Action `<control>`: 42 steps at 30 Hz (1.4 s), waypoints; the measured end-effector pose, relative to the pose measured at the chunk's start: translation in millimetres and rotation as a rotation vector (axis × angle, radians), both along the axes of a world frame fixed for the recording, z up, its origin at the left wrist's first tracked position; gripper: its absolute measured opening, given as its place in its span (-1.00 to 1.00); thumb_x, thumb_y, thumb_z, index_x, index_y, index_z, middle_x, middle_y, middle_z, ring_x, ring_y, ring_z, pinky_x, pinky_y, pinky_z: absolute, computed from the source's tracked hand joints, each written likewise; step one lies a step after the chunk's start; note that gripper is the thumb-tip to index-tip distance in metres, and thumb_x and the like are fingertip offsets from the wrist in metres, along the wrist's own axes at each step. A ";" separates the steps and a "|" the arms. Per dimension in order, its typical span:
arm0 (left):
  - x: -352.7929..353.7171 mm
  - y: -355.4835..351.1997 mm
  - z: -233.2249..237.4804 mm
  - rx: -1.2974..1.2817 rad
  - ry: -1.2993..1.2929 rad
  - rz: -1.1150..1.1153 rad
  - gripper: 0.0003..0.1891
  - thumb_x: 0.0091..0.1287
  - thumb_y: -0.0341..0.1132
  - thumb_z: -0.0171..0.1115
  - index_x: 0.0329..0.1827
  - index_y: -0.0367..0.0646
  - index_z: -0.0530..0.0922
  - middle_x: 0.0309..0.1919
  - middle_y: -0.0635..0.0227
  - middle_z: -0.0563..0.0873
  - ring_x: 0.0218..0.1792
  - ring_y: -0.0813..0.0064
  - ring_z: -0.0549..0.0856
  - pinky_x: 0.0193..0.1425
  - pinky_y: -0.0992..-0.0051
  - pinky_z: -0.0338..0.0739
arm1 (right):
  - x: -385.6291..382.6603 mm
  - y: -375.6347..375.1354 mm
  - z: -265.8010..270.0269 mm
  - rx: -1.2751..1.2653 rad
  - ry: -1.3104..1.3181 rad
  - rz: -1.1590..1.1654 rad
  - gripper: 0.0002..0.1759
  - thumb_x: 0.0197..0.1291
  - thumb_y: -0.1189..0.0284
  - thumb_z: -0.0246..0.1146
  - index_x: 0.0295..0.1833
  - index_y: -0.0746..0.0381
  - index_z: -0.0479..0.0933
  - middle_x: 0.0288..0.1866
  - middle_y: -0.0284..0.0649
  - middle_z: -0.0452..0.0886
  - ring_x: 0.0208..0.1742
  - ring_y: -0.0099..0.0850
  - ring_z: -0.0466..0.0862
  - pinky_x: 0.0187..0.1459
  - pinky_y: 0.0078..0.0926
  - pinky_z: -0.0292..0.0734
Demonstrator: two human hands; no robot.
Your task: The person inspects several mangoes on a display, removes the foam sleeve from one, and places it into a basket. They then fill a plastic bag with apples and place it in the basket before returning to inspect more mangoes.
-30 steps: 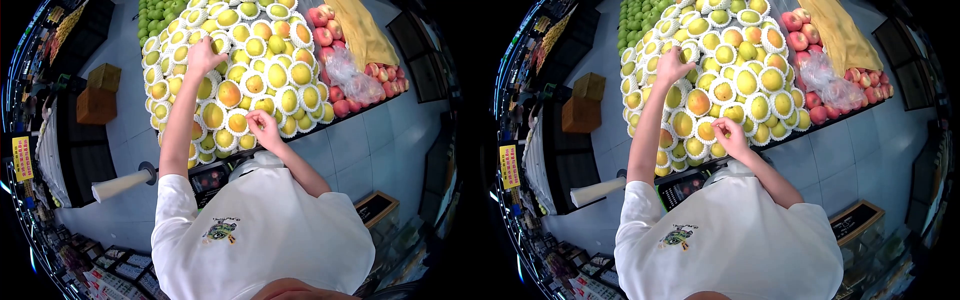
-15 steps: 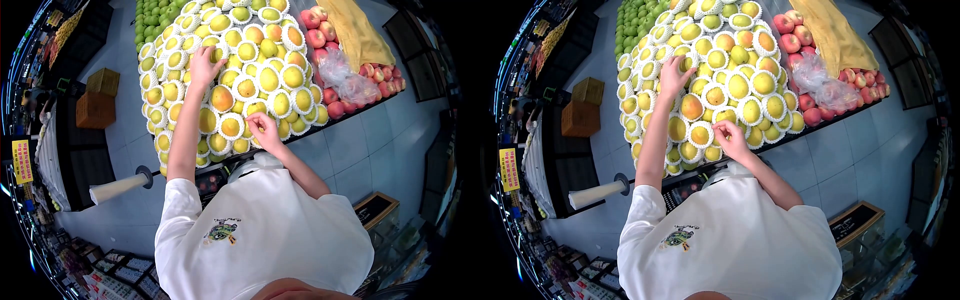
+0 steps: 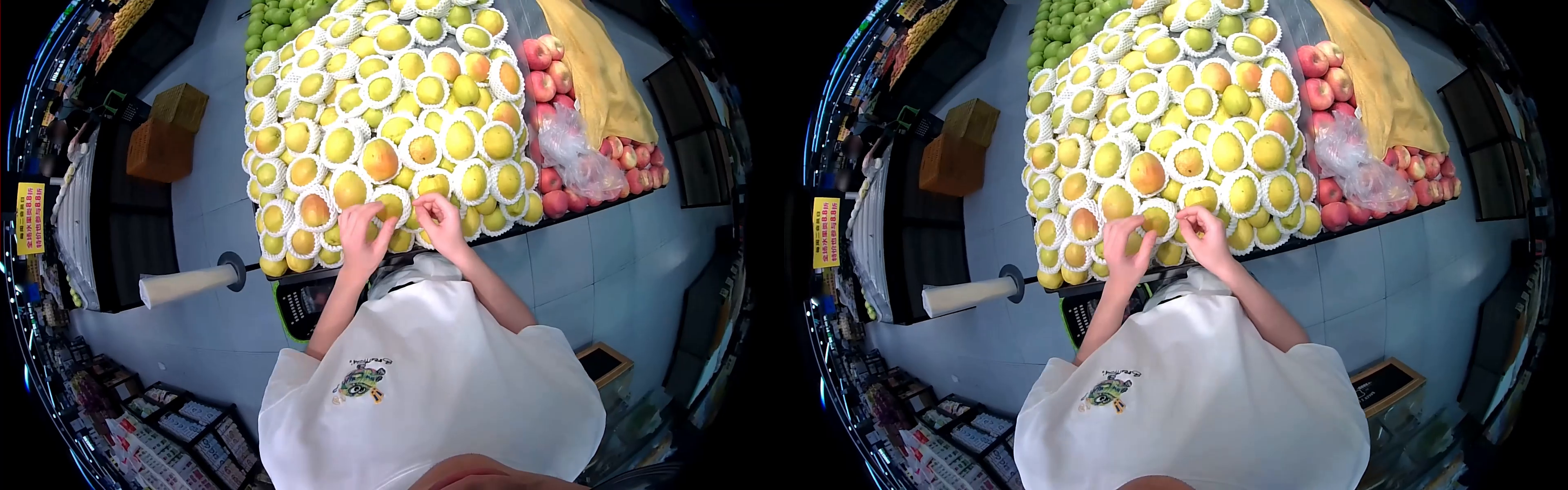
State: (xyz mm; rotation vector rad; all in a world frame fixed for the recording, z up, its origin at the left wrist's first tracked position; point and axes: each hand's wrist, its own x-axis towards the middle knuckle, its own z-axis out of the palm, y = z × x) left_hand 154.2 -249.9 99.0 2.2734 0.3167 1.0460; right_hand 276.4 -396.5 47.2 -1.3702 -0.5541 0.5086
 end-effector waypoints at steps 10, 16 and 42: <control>-161.8 -38.2 -129.5 -0.340 0.119 0.436 -0.73 0.14 -0.45 0.64 -0.41 -0.15 0.60 -0.49 0.41 0.57 -0.51 0.50 0.51 -0.42 0.50 0.38 | -32.8 5.1 7.6 -0.114 -0.254 0.216 -0.85 0.36 0.62 0.33 0.01 0.27 0.63 -0.40 -0.35 0.65 -0.43 -0.60 0.58 -0.37 -0.54 0.51; -266.7 -28.6 -320.4 -1.060 0.201 0.584 -0.75 0.44 -0.28 0.43 -0.37 -0.21 0.61 -0.51 0.45 0.67 -0.50 0.66 0.59 -0.45 0.55 0.38 | -57.7 10.3 14.8 -0.196 -0.362 0.290 -0.88 0.37 0.53 0.31 -0.01 0.23 0.65 -0.27 -0.23 0.77 -0.39 -0.39 0.72 -0.32 -0.40 0.62; -315.8 -174.6 -372.2 -1.328 0.949 0.572 -0.79 0.42 -0.26 0.38 -0.28 -0.23 0.66 -0.45 0.36 0.73 -0.43 0.56 0.70 -0.41 0.50 0.50 | -109.1 -7.6 -29.9 -0.469 -0.179 0.829 -0.80 0.43 0.66 0.26 0.11 0.30 0.64 -0.19 -0.27 0.70 -0.22 -0.57 0.65 -0.11 -0.56 0.60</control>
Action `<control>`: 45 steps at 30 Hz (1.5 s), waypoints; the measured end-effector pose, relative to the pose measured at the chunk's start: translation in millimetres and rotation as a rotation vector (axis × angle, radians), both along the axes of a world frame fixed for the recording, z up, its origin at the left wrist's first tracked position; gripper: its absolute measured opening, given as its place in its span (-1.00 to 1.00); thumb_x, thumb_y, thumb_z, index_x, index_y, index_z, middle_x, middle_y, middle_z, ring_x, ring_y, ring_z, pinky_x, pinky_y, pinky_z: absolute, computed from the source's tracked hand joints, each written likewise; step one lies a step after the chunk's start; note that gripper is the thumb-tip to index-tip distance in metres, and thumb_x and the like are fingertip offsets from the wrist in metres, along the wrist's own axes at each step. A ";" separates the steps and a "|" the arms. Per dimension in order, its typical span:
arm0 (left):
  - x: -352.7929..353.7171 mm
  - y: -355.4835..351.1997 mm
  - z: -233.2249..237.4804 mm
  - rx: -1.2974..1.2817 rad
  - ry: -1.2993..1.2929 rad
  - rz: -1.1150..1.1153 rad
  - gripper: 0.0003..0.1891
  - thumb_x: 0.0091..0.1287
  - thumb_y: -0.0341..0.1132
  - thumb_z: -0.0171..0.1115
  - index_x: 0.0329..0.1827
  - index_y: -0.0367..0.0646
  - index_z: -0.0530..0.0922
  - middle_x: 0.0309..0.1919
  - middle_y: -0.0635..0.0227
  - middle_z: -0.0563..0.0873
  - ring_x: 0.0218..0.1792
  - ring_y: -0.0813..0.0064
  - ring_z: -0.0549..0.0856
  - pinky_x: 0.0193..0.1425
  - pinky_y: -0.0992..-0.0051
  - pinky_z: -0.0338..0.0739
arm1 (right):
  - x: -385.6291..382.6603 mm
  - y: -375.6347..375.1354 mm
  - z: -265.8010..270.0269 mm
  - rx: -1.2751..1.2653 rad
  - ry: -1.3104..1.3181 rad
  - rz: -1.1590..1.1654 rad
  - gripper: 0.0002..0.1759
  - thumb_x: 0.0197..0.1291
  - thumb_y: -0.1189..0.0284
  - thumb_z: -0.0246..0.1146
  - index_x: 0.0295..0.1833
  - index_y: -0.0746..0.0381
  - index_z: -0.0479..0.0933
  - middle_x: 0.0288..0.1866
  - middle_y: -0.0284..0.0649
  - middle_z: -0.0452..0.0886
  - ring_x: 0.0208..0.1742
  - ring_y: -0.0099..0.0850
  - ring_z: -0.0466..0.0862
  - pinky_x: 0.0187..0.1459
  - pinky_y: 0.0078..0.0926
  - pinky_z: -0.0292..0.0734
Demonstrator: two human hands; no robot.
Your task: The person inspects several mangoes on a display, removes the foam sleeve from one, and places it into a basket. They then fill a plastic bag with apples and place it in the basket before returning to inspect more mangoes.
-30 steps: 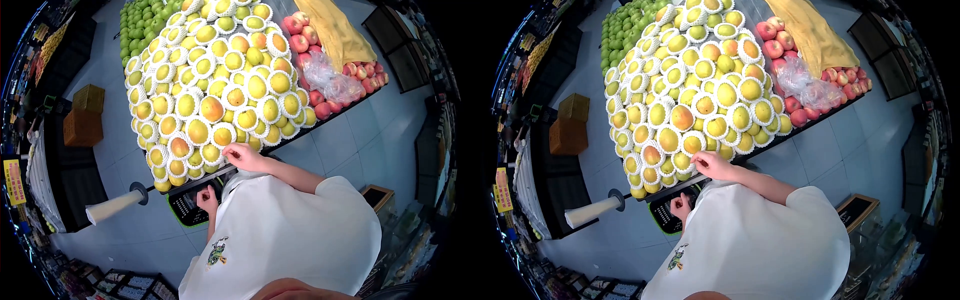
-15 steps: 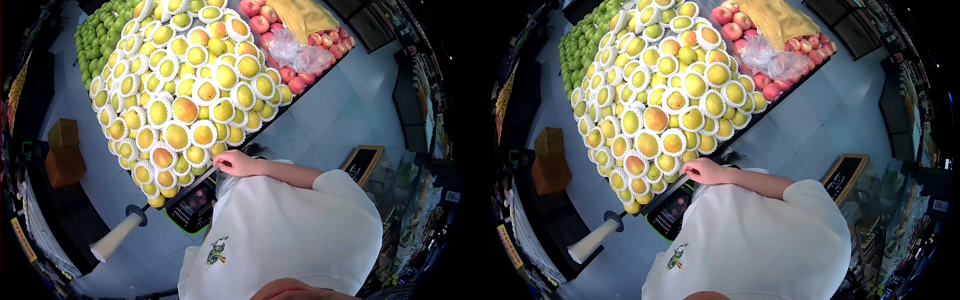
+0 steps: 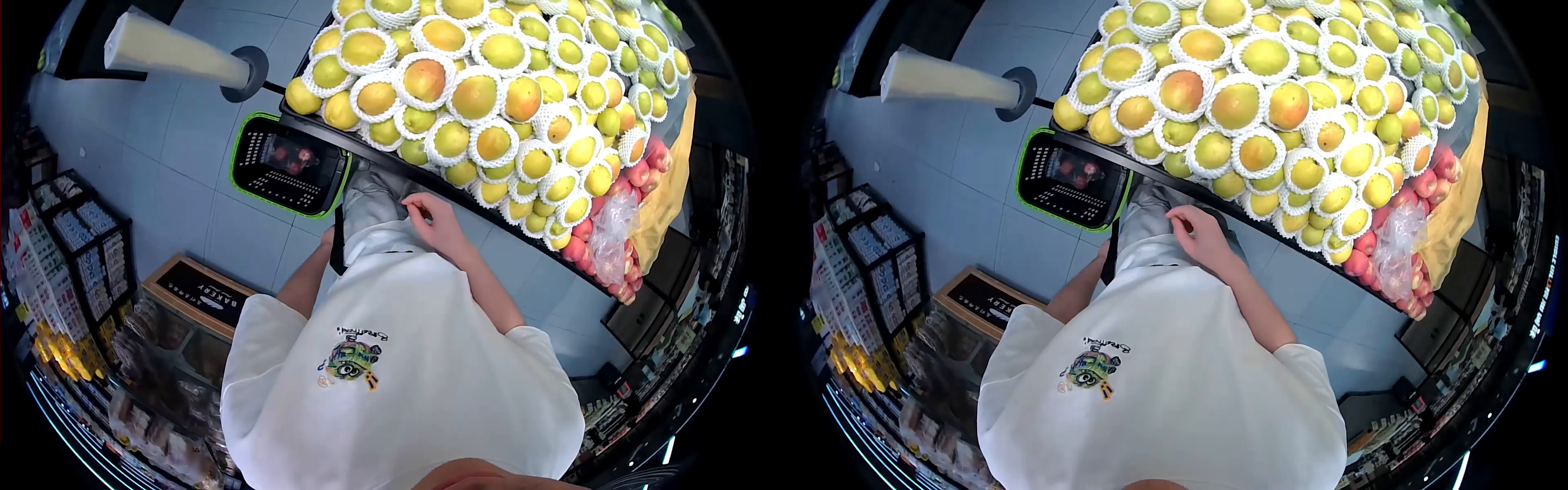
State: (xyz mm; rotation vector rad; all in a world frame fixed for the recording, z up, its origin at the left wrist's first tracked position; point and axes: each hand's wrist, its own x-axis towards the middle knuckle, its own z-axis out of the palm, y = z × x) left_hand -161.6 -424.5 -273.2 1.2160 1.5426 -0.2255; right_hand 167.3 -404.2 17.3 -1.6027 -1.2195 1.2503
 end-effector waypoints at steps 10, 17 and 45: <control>18.3 -168.6 1.6 -0.077 0.020 0.260 -0.79 0.41 -0.25 0.36 -0.25 -0.24 0.68 -0.43 0.32 0.75 -0.40 0.52 0.74 -0.40 0.48 0.54 | 8.3 -32.5 -22.4 -0.105 -0.041 0.455 -0.81 0.42 0.59 0.29 0.09 0.30 0.65 -0.27 -0.31 0.68 -0.29 -0.56 0.59 -0.17 -0.54 0.55; -8.2 -186.8 -53.2 -0.088 0.091 0.701 -0.78 0.39 -0.23 0.33 -0.17 -0.25 0.71 -0.39 0.25 0.78 -0.33 0.42 0.80 -0.32 0.42 0.63 | 7.7 -73.9 -48.8 -0.278 -0.079 0.583 -0.82 0.44 0.56 0.27 0.09 0.31 0.65 -0.30 -0.34 0.67 -0.31 -0.58 0.58 -0.21 -0.57 0.52; -137.4 50.3 -300.8 0.262 0.430 1.294 -0.39 -0.06 -0.51 0.46 0.17 -0.22 0.53 0.14 0.04 0.59 0.17 -0.10 0.63 0.40 0.05 0.52 | -38.5 -137.9 -161.2 -0.934 -0.006 0.121 -0.87 0.60 0.50 0.19 0.10 0.27 0.61 -0.30 -0.41 0.61 -0.30 -0.62 0.57 -0.20 -0.61 0.49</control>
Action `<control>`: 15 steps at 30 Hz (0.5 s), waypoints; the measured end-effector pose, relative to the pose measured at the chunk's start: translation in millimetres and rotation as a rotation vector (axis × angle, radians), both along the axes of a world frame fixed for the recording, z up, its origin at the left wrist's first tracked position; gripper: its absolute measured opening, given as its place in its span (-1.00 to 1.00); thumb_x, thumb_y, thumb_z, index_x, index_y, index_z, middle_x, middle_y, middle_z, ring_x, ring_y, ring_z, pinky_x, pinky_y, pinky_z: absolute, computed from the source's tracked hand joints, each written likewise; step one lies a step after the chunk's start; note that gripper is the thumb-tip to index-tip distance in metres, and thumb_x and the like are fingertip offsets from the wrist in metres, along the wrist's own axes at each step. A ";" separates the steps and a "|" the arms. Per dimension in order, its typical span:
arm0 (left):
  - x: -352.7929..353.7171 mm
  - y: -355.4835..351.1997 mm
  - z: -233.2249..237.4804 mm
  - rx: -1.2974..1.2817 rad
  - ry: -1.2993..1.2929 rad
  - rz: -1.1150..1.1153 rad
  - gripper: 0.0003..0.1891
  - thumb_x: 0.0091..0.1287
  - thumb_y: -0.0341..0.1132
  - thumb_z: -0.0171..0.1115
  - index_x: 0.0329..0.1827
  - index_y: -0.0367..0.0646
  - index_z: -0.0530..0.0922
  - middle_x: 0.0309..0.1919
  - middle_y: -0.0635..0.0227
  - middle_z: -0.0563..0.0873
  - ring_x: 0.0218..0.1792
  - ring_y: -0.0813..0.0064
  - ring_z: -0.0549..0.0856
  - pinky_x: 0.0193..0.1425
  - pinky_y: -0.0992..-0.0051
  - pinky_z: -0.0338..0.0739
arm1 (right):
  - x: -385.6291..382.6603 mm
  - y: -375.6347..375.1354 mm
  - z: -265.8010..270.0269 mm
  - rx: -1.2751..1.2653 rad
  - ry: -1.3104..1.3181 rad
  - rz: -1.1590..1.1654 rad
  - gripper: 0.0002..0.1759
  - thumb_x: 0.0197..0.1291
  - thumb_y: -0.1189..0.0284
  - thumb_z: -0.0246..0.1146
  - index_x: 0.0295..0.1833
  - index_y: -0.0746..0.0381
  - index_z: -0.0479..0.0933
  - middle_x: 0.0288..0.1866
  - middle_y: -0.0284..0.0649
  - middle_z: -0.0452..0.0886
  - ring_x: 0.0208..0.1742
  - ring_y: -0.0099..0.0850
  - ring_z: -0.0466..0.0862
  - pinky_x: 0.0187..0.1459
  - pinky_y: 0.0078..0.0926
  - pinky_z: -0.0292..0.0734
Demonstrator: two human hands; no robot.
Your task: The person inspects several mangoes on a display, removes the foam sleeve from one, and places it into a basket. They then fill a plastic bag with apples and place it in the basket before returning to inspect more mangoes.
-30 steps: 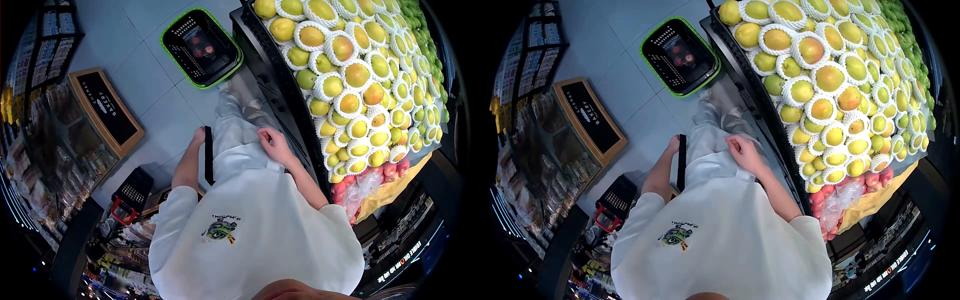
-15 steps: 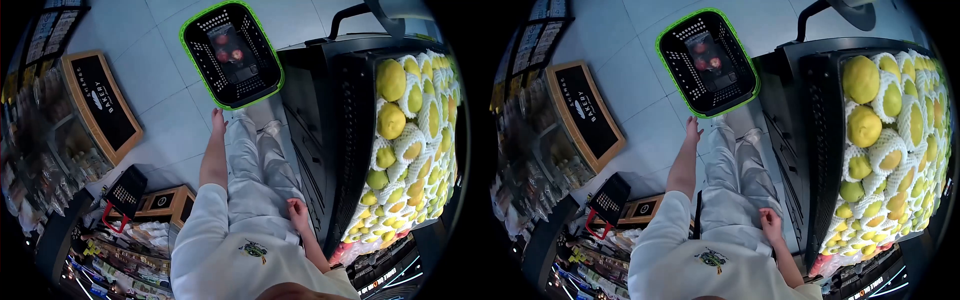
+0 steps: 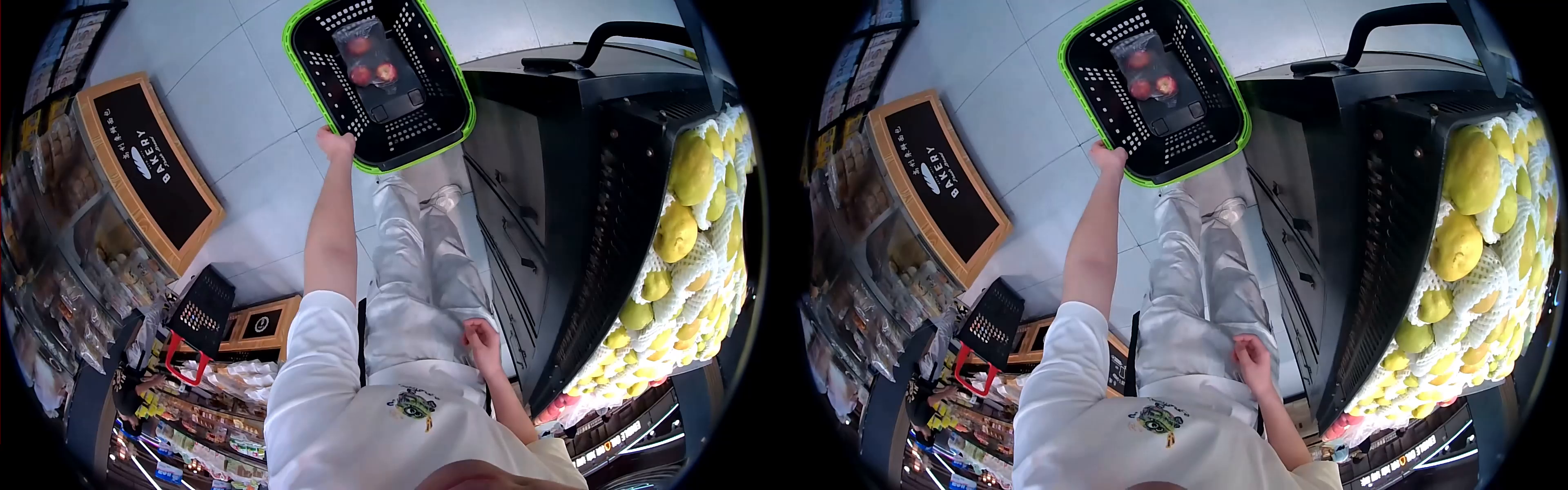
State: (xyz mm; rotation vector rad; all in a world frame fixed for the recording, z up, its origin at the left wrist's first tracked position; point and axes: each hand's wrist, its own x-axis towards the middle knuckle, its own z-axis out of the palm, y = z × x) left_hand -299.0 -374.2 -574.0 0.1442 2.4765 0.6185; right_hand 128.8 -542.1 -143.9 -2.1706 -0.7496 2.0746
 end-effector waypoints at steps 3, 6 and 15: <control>-5.2 1.4 -10.8 -0.021 -0.027 0.046 -0.48 -0.05 -0.56 0.43 0.03 -0.21 0.48 -0.02 0.07 0.64 0.06 0.01 0.68 0.29 0.14 0.58 | 3.5 -0.3 -2.9 0.035 -0.003 -0.034 -0.88 0.59 0.50 0.20 0.08 0.26 0.61 -0.31 -0.37 0.64 -0.31 -0.58 0.60 -0.19 -0.57 0.51; -5.4 -1.9 48.5 0.217 -0.223 0.103 -0.51 -0.01 -0.72 0.30 -0.01 -0.17 0.42 -0.18 0.23 0.61 -0.14 0.30 0.65 0.04 0.31 0.60 | 3.0 3.7 4.7 0.056 -0.021 -0.103 -0.89 0.58 0.49 0.19 0.06 0.26 0.60 -0.32 -0.33 0.66 -0.31 -0.54 0.62 -0.19 -0.54 0.53; 9.7 -92.4 128.4 0.539 -0.331 -0.195 -0.57 0.05 -0.68 0.43 -0.03 -0.13 0.55 -0.12 0.36 0.67 -0.03 0.40 0.67 0.12 0.35 0.61 | -35.3 64.0 51.1 0.242 0.106 -0.175 -0.85 0.55 0.53 0.15 0.10 0.29 0.59 -0.30 -0.34 0.62 -0.29 -0.53 0.61 -0.16 -0.53 0.54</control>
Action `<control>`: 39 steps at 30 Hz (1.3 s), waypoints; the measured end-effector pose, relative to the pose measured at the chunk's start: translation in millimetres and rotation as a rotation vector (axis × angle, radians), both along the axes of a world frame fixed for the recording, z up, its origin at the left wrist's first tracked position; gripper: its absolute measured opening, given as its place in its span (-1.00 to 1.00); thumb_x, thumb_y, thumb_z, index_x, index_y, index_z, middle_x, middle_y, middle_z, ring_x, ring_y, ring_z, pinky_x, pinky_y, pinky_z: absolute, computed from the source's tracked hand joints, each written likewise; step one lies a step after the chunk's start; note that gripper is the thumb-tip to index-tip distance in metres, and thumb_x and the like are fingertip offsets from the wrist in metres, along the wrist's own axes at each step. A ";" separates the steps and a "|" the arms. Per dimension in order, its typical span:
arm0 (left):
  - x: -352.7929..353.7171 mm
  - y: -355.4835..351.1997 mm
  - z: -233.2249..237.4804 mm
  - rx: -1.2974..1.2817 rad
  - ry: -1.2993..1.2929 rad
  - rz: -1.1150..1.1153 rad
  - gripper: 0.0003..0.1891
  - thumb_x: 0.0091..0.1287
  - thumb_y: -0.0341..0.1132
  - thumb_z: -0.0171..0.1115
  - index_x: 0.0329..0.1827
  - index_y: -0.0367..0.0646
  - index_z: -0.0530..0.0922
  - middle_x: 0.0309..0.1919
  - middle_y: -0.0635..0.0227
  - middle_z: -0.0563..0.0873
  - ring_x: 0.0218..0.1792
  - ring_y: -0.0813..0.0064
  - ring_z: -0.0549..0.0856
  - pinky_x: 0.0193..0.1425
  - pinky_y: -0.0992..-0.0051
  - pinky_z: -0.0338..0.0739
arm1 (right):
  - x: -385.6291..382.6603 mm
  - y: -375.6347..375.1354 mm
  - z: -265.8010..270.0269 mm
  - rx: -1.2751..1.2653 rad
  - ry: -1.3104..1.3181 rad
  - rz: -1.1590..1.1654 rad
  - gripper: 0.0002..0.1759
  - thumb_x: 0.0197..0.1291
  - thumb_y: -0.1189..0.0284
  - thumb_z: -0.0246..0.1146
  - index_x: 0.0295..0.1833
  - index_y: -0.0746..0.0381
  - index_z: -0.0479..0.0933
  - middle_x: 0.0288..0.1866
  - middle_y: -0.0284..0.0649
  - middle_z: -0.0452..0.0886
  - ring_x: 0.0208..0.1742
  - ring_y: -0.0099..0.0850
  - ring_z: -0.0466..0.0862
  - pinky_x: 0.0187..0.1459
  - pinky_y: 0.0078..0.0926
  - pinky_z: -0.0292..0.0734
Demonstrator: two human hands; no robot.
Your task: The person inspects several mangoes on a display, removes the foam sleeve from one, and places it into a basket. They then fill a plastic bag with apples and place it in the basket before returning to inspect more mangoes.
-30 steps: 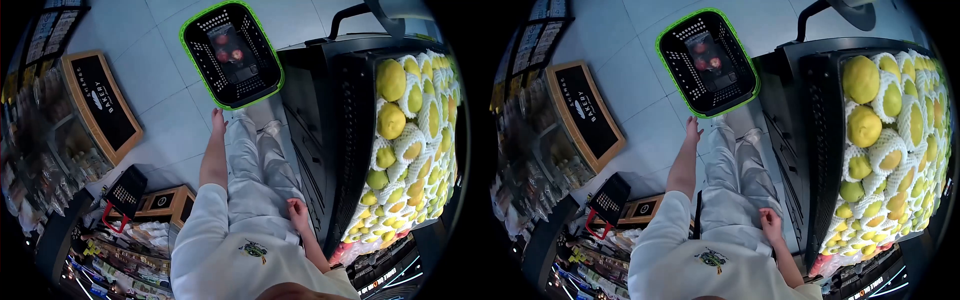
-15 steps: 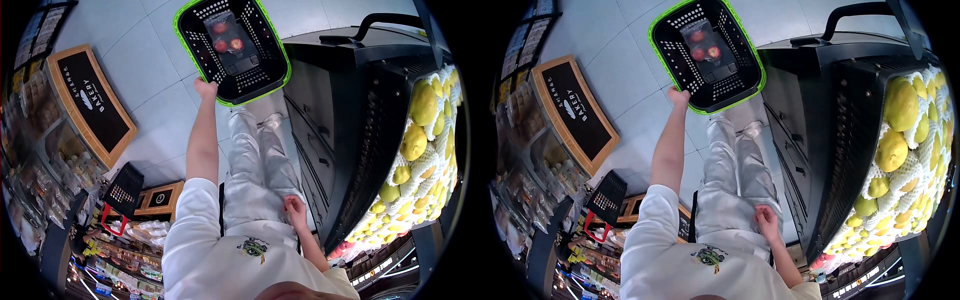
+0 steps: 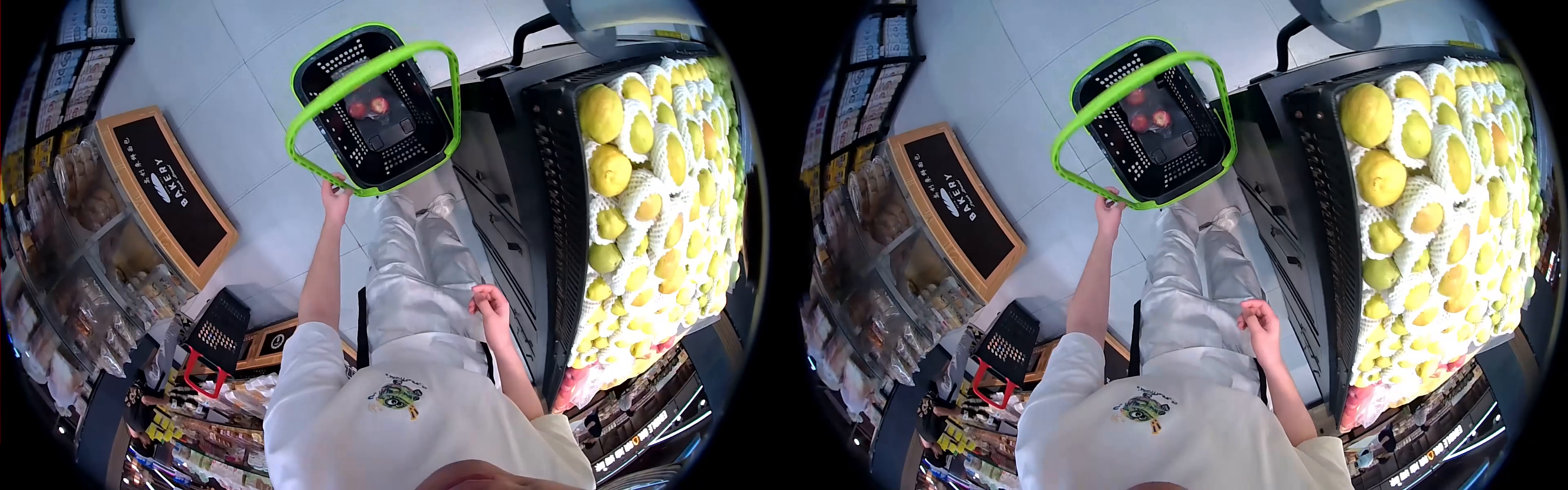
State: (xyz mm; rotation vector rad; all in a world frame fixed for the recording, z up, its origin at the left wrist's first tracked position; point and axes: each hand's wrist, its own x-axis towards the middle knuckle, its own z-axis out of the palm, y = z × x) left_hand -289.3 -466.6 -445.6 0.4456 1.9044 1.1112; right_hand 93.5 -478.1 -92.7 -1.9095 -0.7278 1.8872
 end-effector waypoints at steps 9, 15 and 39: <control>24.8 -8.5 250.8 0.161 0.172 -0.361 -0.68 0.18 -0.41 0.63 -0.06 -0.16 0.66 -0.17 0.40 0.75 -0.05 0.51 0.71 0.23 0.41 0.58 | -17.1 17.9 15.0 0.163 0.168 -0.032 -0.70 0.49 0.60 0.15 0.27 0.28 0.49 -0.28 -0.37 0.60 -0.27 -0.58 0.62 -0.17 -0.61 0.53; 48.3 -5.7 369.7 0.057 0.115 -1.008 -0.57 0.25 -0.14 0.58 0.07 -0.18 0.66 -0.29 0.30 0.79 -0.21 0.40 0.77 -0.02 0.35 0.65 | -29.9 68.3 63.7 0.725 -0.184 0.234 -0.36 0.26 0.64 0.31 0.46 0.19 0.37 0.12 -0.18 0.52 0.05 -0.42 0.61 0.03 -0.45 0.55; 263.4 25.6 289.7 -0.068 0.109 -1.091 -0.50 0.40 -0.05 0.35 0.23 -0.26 0.67 0.10 -0.09 0.81 0.17 -0.02 0.79 0.23 0.14 0.64 | 37.8 72.6 28.8 1.185 -0.277 0.561 -0.75 0.26 0.57 0.20 0.02 0.21 0.65 -0.09 -0.13 0.64 0.07 -0.08 0.63 0.16 -0.13 0.57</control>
